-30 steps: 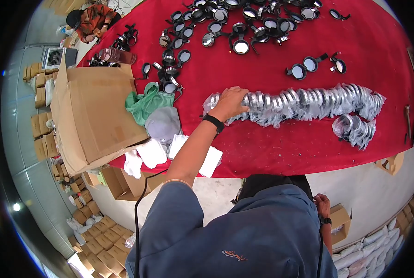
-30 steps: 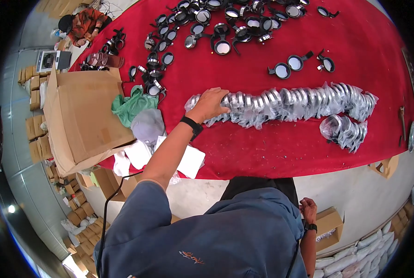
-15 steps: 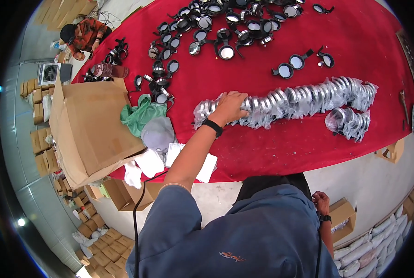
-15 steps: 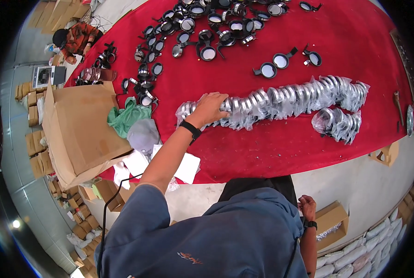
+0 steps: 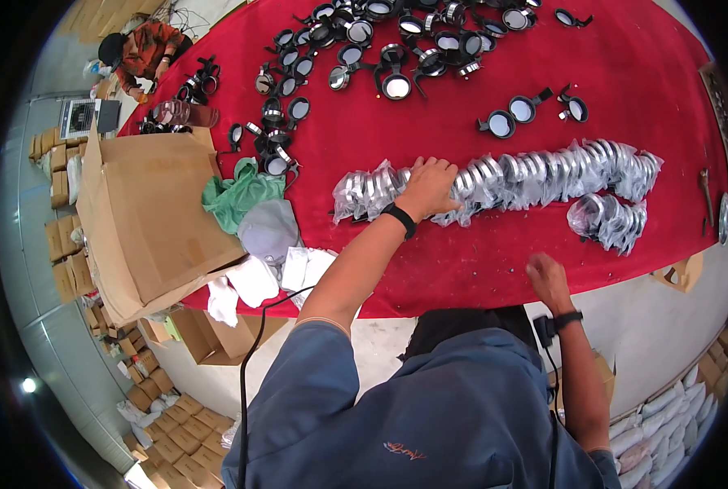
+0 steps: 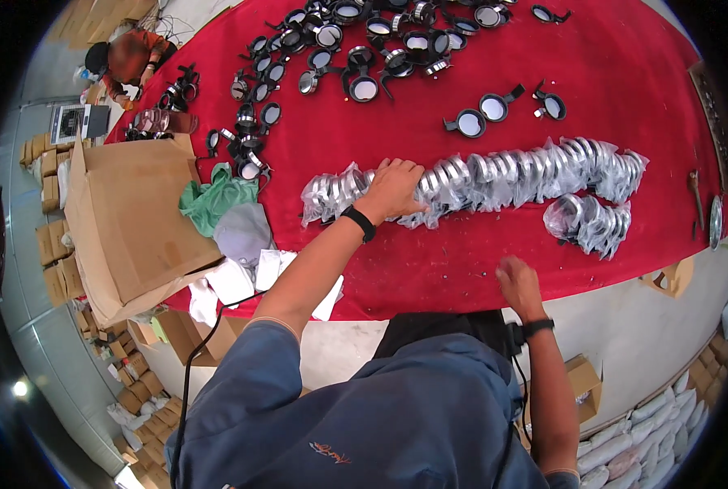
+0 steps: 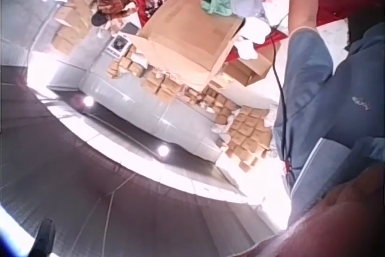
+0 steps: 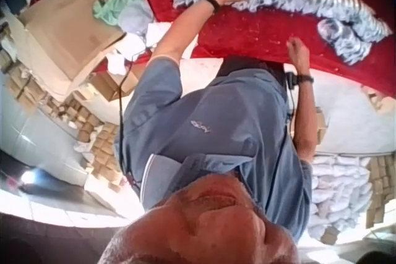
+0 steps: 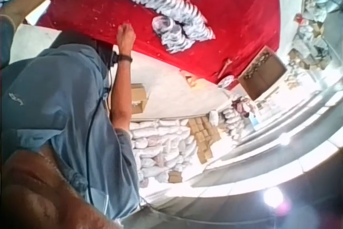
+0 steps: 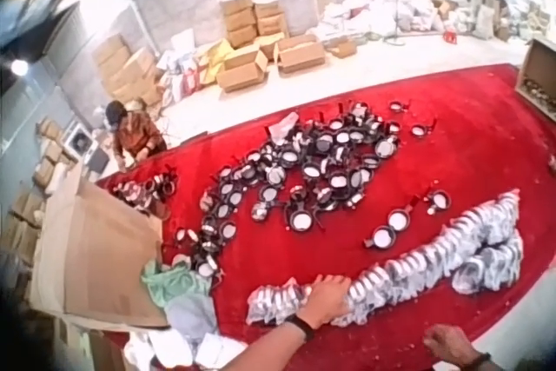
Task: The recorder picks up small plastic components from a table and packs them into a cardboard box.
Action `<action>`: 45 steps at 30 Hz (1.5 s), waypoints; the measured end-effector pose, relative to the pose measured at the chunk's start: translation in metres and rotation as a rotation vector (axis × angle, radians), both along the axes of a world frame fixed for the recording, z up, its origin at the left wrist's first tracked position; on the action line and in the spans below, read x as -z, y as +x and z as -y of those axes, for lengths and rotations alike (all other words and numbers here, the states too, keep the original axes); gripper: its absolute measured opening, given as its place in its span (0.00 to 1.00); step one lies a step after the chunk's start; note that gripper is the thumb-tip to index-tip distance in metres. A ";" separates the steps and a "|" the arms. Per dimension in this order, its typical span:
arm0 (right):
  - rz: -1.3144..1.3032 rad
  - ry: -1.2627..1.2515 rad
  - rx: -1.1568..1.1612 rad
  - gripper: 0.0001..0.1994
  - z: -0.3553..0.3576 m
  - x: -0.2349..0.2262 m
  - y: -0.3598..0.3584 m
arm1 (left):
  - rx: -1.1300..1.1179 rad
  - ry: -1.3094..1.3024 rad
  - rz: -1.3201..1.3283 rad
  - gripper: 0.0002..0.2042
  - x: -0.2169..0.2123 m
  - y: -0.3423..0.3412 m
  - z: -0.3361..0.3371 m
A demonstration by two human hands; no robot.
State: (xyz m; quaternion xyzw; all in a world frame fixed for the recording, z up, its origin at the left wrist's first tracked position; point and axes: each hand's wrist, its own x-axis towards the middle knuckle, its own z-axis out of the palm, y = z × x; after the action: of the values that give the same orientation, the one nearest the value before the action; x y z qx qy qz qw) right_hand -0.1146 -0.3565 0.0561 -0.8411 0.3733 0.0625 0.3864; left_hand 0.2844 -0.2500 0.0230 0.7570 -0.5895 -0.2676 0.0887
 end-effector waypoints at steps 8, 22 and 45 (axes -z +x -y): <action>0.306 -0.367 -0.450 0.18 0.018 -0.024 0.250 | -0.093 -0.061 -0.023 0.34 0.009 0.012 -0.019; -0.188 -0.527 -0.926 0.29 -0.003 0.028 0.310 | -0.129 -0.180 -0.016 0.56 -0.030 0.072 -0.074; -0.199 -0.173 -0.833 0.51 -0.021 0.030 0.346 | -0.236 0.085 -0.103 0.47 -0.015 0.115 -0.140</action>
State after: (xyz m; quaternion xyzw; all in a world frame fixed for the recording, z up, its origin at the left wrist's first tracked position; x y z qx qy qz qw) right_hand 0.2318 -0.3354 0.0259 -0.9391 0.0415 0.2620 0.2185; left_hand 0.3996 -0.1101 0.0382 0.8094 -0.4793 -0.3185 0.1173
